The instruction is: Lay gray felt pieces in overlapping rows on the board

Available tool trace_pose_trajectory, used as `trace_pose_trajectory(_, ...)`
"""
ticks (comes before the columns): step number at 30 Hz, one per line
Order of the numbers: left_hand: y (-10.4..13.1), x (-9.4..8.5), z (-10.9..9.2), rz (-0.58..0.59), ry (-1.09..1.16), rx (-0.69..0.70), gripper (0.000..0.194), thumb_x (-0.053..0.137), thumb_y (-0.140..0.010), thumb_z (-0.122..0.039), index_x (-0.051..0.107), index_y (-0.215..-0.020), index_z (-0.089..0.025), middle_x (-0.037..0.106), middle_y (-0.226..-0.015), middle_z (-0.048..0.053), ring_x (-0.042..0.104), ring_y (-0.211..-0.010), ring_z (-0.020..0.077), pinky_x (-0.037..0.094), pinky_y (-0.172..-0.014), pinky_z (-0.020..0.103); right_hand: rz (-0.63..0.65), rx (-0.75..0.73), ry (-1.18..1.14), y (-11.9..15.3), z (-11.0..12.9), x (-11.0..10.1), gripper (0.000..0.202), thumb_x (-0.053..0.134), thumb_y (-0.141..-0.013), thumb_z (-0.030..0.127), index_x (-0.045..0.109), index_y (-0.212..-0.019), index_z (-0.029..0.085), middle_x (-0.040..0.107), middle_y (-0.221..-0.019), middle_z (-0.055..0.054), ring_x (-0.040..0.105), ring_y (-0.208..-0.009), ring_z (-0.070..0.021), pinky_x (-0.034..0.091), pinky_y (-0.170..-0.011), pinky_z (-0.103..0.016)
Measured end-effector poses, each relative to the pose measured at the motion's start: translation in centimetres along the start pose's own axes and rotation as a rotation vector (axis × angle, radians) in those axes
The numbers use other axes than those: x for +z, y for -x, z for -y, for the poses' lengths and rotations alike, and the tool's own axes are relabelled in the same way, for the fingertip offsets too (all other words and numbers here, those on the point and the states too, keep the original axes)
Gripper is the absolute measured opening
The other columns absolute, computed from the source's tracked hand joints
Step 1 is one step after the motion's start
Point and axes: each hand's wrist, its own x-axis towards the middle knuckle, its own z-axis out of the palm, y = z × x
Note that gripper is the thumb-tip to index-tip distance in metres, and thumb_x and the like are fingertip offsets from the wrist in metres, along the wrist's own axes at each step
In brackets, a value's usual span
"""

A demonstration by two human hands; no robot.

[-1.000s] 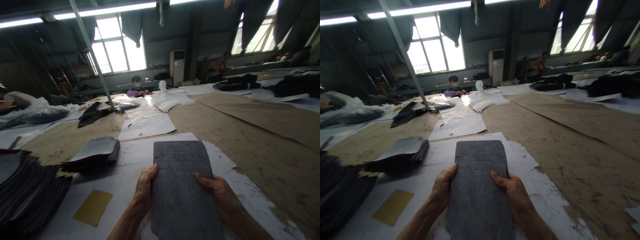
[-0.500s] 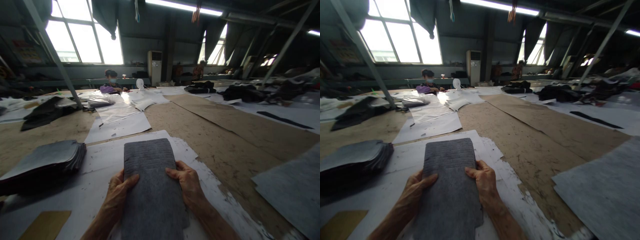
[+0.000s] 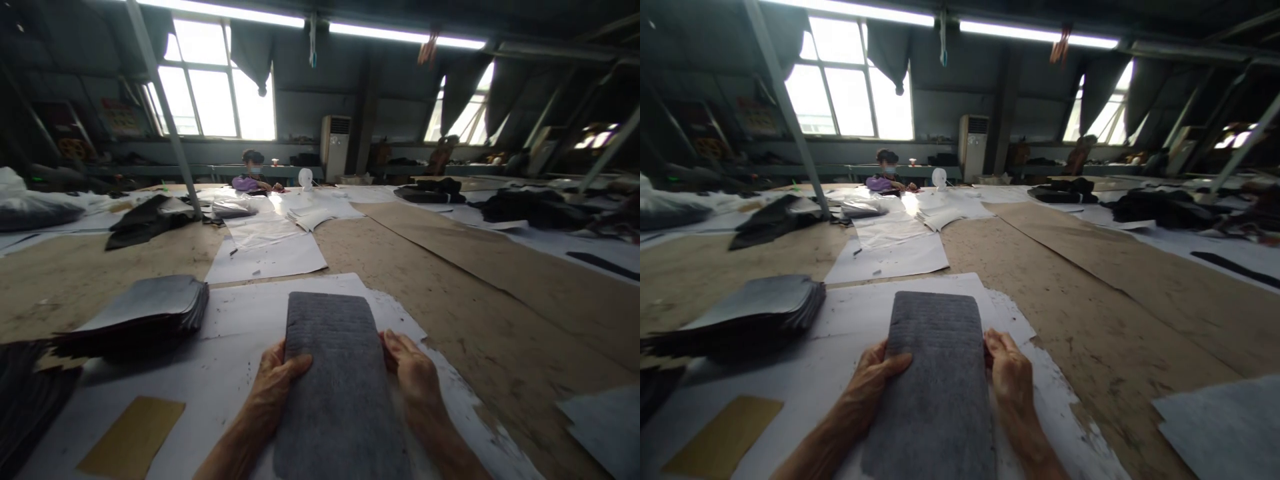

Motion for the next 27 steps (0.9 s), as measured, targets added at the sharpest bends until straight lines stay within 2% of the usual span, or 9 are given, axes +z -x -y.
trace_pose_trajectory(2, -0.1, 0.0, 0.0, 0.028, 0.034, 0.02, 0.033, 0.063, -0.065, -0.012, 0.06, -0.098, -0.01, 0.069, -0.077, 0.009, 0.063, -0.06, 0.0194, 0.05, -0.058, 0.031, -0.079, -0.132, 0.142, 0.0, 0.3, -0.1, 0.042, 0.063, -0.062, 0.044, 0.063, -0.093, 0.016, 0.062, -0.106, -0.013, 0.052, -0.102, -0.0329, 0.033, -0.093, -0.05)
trace_pose_trajectory(4, -0.1, 0.1, 0.0, 0.057, 0.064, 0.034, 0.035, 0.06, -0.066, -0.01, 0.058, -0.101, -0.011, 0.068, -0.078, 0.008, 0.062, -0.06, 0.0184, 0.049, -0.057, 0.03, -0.121, -0.454, 0.367, 0.5, 0.7, 0.3, 0.047, 0.062, -0.064, 0.044, 0.061, -0.101, 0.015, 0.057, -0.115, -0.013, 0.045, -0.111, -0.0312, 0.024, -0.102, -0.048)
trace_pose_trajectory(6, -0.1, 0.0, 0.1, 0.089, 0.078, 0.049, 0.038, 0.059, -0.067, -0.009, 0.057, -0.104, -0.013, 0.068, -0.079, 0.007, 0.061, -0.06, 0.0173, 0.048, -0.057, 0.029, -0.074, -0.821, 0.618, 1.0, 1.4, 1.6, 0.052, 0.06, -0.068, 0.043, 0.056, -0.11, 0.013, 0.053, -0.121, -0.014, 0.039, -0.118, -0.0287, 0.023, -0.104, -0.045)
trace_pose_trajectory(8, -0.1, -0.1, 0.1, 0.113, 0.071, 0.072, 0.037, 0.059, -0.067, -0.01, 0.057, -0.104, -0.014, 0.067, -0.079, 0.006, 0.06, -0.061, 0.0162, 0.047, -0.058, 0.027, 0.06, -1.008, 0.8, 1.4, 2.6, 3.6, 0.061, 0.063, -0.068, 0.041, 0.049, -0.12, 0.012, 0.046, -0.129, -0.014, 0.03, -0.126, -0.0269, 0.023, -0.105, -0.044)
trace_pose_trajectory(13, -0.5, -0.6, 0.2, 0.119, 0.088, 0.119, 0.036, 0.06, -0.065, -0.009, 0.06, -0.1, -0.013, 0.065, -0.075, 0.002, 0.057, -0.062, 0.0138, 0.043, -0.058, 0.023, 0.542, -0.811, 0.966, 0.0, 6.7, 9.0, 0.086, 0.076, -0.052, 0.03, 0.04, -0.13, 0.02, 0.041, -0.134, -0.008, 0.025, -0.128, -0.0267, 0.005, -0.108, -0.048)
trace_pose_trajectory(16, -0.7, -0.8, 0.2, 0.106, 0.108, 0.113, 0.04, 0.059, -0.065, -0.01, 0.059, -0.104, -0.014, 0.063, -0.071, 0.001, 0.057, -0.06, 0.0141, 0.042, -0.056, 0.023, 0.691, -0.69, 0.965, -1.3, 8.1, 10.5, 0.082, 0.078, -0.045, 0.031, 0.05, -0.121, 0.022, 0.055, -0.12, -0.006, 0.045, -0.113, -0.0254, 0.027, -0.101, -0.043)
trace_pose_trajectory(18, -0.8, -0.8, 0.2, 0.097, 0.101, 0.112, 0.039, 0.059, -0.064, -0.011, 0.059, -0.103, -0.015, 0.063, -0.071, 0.001, 0.055, -0.059, 0.0137, 0.041, -0.055, 0.023, 0.737, -0.642, 0.962, -1.8, 8.3, 10.8, 0.069, 0.076, -0.051, 0.034, 0.055, -0.116, 0.024, 0.063, -0.102, -0.002, 0.057, -0.093, -0.0204, 0.043, -0.084, -0.033)
trace_pose_trajectory(22, -0.8, -0.5, -0.1, 0.079, 0.063, 0.122, 0.033, 0.06, -0.062, -0.01, 0.062, -0.095, -0.013, 0.062, -0.069, 0.001, 0.051, -0.055, 0.0106, 0.039, -0.052, 0.021, 0.686, -0.608, 0.974, -1.8, 7.4, 12.2, 0.042, 0.068, -0.062, 0.036, 0.062, -0.102, 0.023, 0.066, -0.078, 0.002, 0.06, -0.068, -0.0147, 0.046, -0.064, -0.025)
trace_pose_trajectory(27, -0.7, -0.5, 0.0, 0.093, 0.039, 0.123, 0.029, 0.059, -0.062, -0.008, 0.062, -0.09, -0.012, 0.058, -0.065, -0.001, 0.048, -0.054, 0.0092, 0.039, -0.053, 0.021, 0.372, -0.708, 1.028, -1.5, 6.9, 15.1, 0.018, 0.057, -0.074, 0.027, 0.066, -0.087, 0.018, 0.067, -0.08, -0.006, 0.058, -0.089, -0.019, 0.026, -0.098, -0.037)
